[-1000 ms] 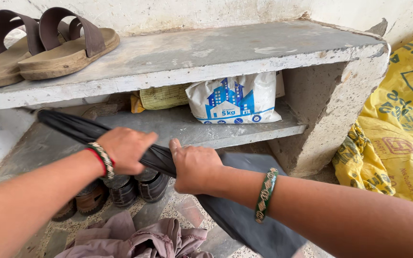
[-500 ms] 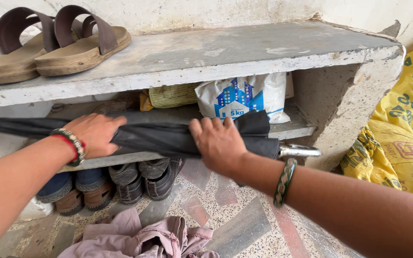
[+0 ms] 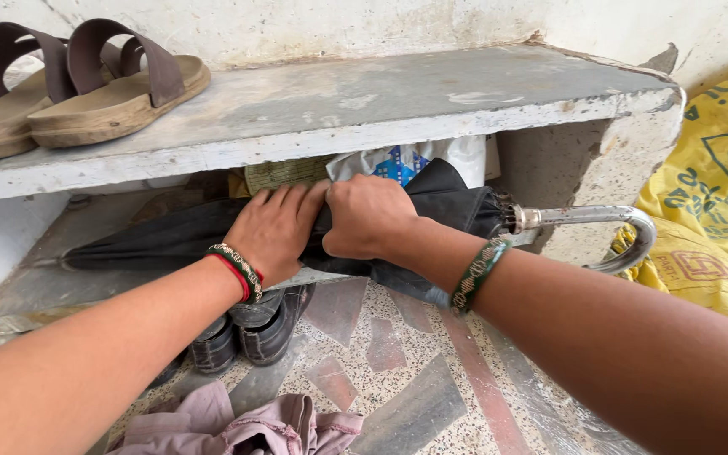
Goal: The person wipes several pairs of sandals with a cloth, organizes them on the floor and a low stone shelf, moves an umbrella and a yellow bag, and cleans a hand-broom by hand.
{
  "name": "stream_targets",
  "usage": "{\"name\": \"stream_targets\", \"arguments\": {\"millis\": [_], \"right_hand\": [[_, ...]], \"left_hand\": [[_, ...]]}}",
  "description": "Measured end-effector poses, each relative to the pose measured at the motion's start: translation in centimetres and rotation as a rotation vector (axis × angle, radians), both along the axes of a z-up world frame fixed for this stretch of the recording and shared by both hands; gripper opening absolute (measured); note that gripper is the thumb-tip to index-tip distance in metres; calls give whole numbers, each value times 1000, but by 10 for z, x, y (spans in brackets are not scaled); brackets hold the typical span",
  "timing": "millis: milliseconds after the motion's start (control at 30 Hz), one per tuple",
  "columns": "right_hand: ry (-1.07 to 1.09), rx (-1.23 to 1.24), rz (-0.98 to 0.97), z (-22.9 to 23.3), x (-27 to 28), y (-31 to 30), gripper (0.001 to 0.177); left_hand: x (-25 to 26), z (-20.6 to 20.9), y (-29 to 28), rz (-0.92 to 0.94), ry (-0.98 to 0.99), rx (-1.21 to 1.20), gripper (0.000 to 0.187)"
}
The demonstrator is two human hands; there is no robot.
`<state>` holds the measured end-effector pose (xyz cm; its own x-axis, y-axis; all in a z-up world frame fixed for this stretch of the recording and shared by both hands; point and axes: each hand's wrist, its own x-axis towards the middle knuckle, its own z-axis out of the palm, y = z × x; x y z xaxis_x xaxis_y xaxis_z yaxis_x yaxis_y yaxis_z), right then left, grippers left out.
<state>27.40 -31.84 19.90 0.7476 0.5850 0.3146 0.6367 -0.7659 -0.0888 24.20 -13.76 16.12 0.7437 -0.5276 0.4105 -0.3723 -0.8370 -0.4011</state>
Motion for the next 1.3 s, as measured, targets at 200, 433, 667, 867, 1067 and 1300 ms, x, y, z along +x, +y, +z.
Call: {"name": "stream_targets", "arguments": {"millis": [200, 433, 667, 867, 1067, 1300], "right_hand": [[65, -91, -17, -4, -8, -5, 64], [-178, -146, 33, -22, -25, -17, 120], [-103, -197, 66, -34, -23, -34, 140], [-191, -187, 209, -45, -15, -59, 142], [-167, -285, 3, -44, -16, -58, 117], [-280, -260, 20, -36, -7, -51, 73]], "left_hand": [[18, 7, -5, 129, 204, -103, 59], [22, 9, 9, 257, 423, -305, 60], [45, 3, 22, 367, 638, -409, 71], [40, 14, 3, 359, 747, -383, 71], [54, 15, -21, 485, 1003, -382, 49], [87, 21, 3, 481, 1121, -155, 65]]}}
